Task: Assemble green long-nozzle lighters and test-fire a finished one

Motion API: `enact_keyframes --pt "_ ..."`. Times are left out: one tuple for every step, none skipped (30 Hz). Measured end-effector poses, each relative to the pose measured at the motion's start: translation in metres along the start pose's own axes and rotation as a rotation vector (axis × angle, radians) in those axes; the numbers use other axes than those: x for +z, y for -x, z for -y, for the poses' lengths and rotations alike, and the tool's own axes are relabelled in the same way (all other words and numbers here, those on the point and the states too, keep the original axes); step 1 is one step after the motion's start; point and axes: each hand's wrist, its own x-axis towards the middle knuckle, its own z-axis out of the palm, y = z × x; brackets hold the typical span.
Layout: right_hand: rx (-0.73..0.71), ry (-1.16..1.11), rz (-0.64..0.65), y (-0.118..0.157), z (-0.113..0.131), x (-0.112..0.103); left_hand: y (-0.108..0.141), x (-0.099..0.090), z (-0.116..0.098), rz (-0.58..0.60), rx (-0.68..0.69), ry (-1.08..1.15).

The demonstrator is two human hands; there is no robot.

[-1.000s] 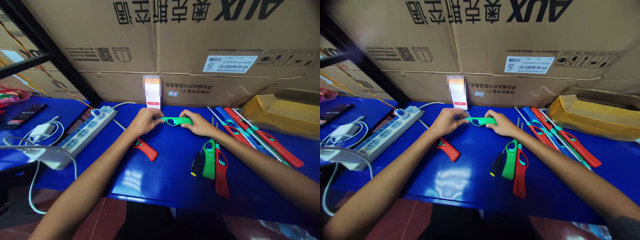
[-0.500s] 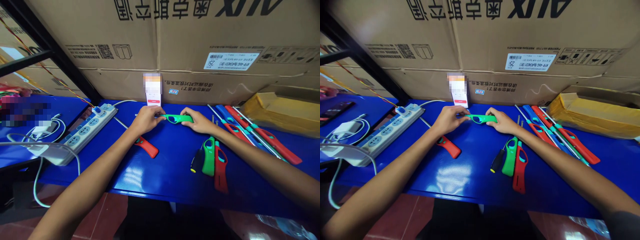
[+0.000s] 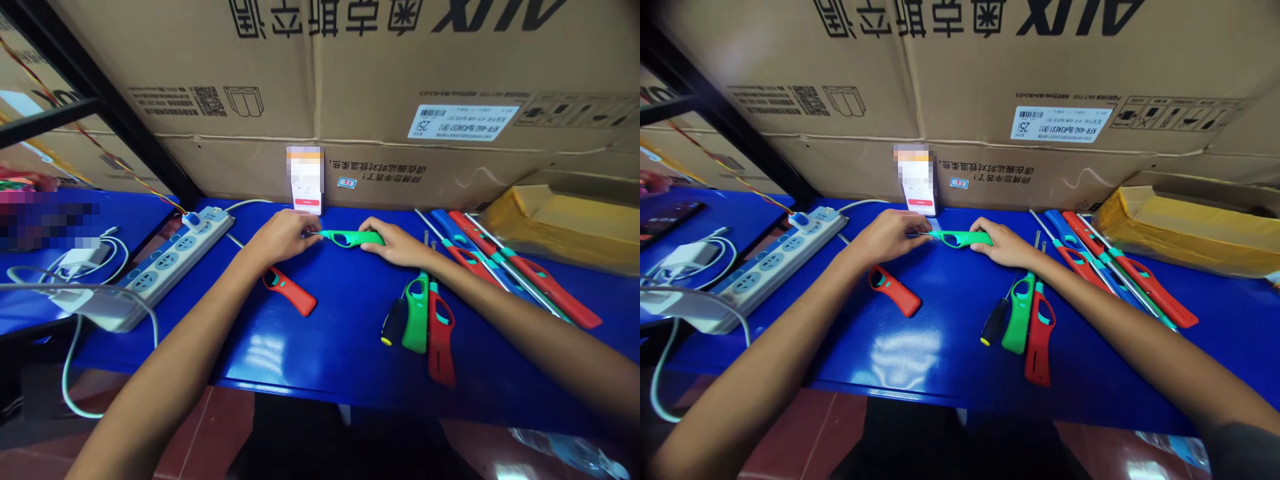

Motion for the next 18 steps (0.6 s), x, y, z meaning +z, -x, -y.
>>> enact_keyframes --pt "0.000 0.005 0.001 0.000 0.000 0.000 0.000 0.000 0.000 0.006 -0.004 0.014" --pt "0.001 0.008 0.000 0.000 0.000 -0.001 0.001 -0.001 0.001 0.014 -0.010 0.029" --pt "0.002 0.010 0.000 0.000 0.000 -0.001 0.001 -0.002 0.002 0.028 -0.017 0.043" --pt "0.002 0.008 0.000 0.000 0.000 -0.002 0.001 -0.004 0.004 0.041 -0.024 0.042" --pt "0.002 0.003 0.001 0.000 0.000 -0.002 0.002 -0.005 0.006 0.055 -0.028 0.030" --pt "0.000 -0.004 0.000 0.000 0.000 -0.002 0.002 -0.007 0.008 0.071 -0.025 0.018" --pt "-0.002 -0.010 -0.003 0.000 -0.001 -0.002 0.002 -0.008 0.010 0.075 -0.011 0.021" --pt "-0.003 -0.014 -0.005 0.000 -0.001 -0.002 0.002 -0.008 0.012 0.067 0.006 0.026" --pt "-0.004 -0.015 -0.004 0.000 -0.001 -0.002 0.002 -0.007 0.013 0.062 0.027 0.027" --pt "-0.004 -0.014 -0.006 0.000 -0.001 -0.002 0.002 -0.006 0.013 0.058 0.047 0.018" --pt "-0.004 -0.010 -0.007 0.000 -0.001 -0.002 0.001 -0.004 0.012 0.059 0.063 -0.003" --pt "-0.004 -0.006 -0.007 0.001 -0.001 -0.002 0.001 -0.001 0.011 0.069 0.077 -0.033" --pt "-0.004 -0.003 -0.008 0.001 -0.001 -0.001 0.001 0.001 0.009 0.072 0.086 -0.063" --pt "-0.005 -0.001 -0.011 0.001 -0.002 -0.001 0.000 0.003 0.007 0.072 0.093 -0.085" --pt "-0.006 0.000 -0.012 0.001 -0.002 -0.001 0.000 0.005 0.006 0.068 0.102 -0.098" --pt "-0.006 0.001 -0.009 0.001 -0.002 0.000 -0.001 0.007 0.004 0.062 0.109 -0.105" --pt "-0.006 0.004 -0.007 0.001 -0.003 0.000 -0.001 0.008 0.003 0.056 0.115 -0.107" --pt "-0.005 0.006 -0.007 0.001 -0.003 0.001 -0.001 0.009 0.002 0.048 0.117 -0.108"
